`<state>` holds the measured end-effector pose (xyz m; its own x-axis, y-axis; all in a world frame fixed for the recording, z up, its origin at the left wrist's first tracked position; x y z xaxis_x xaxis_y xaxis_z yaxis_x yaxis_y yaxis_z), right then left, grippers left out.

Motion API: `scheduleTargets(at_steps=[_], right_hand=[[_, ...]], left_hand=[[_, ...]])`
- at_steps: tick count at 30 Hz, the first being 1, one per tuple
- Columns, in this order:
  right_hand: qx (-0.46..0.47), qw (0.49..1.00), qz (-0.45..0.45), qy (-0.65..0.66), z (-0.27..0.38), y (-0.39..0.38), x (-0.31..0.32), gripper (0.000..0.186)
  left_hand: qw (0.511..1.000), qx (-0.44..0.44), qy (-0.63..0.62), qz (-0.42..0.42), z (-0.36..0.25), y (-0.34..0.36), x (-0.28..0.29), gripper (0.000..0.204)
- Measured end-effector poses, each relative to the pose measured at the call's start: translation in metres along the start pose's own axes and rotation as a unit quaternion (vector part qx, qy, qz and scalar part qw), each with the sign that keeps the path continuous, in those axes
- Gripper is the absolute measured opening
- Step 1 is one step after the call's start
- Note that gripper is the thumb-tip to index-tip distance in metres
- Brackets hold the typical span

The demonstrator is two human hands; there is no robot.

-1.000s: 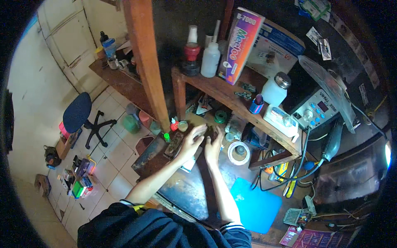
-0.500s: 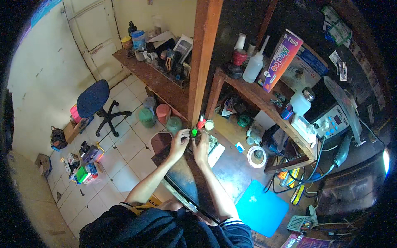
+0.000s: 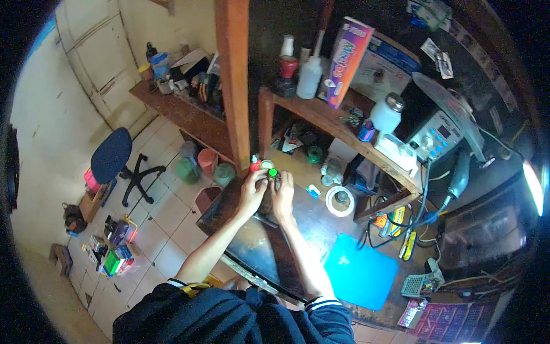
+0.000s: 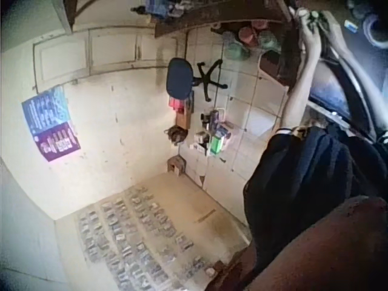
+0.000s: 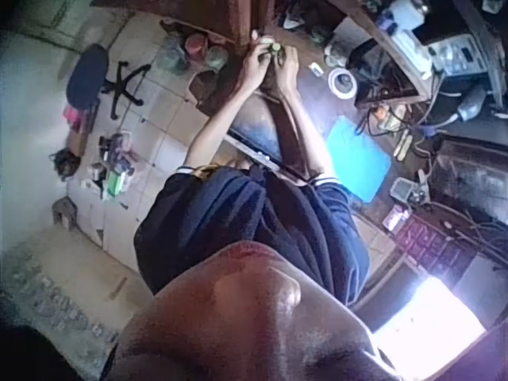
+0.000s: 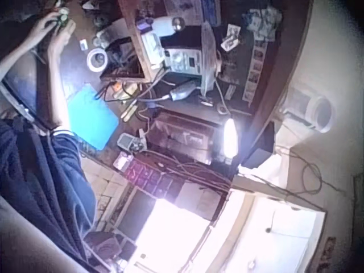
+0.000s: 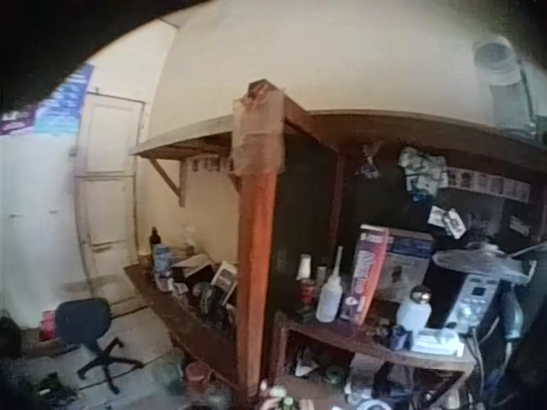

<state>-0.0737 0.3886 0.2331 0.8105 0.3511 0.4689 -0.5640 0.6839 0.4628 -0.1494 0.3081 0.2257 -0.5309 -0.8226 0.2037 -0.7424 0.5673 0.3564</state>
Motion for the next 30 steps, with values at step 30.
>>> scheduleTargets(at_steps=[30], right_hand=[[-0.043,0.969,-0.041,-0.240,-0.118,0.057,0.059,0.049]], left_hand=[[0.986,0.094,-0.047,0.130,0.030,0.047,-0.150,0.034]])
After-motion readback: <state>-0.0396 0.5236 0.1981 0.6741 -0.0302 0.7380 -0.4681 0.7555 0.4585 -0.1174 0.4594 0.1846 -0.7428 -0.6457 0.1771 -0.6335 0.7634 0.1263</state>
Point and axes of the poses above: each hand's wrist, its own y-axis towards the middle knuckle, its own x-axis out of the back of the hand, z = x × y, the point moved 4 cm from there along y, towards the middle knuckle, and after that the axes turned 1 degree about x, right-handed, at the moved point
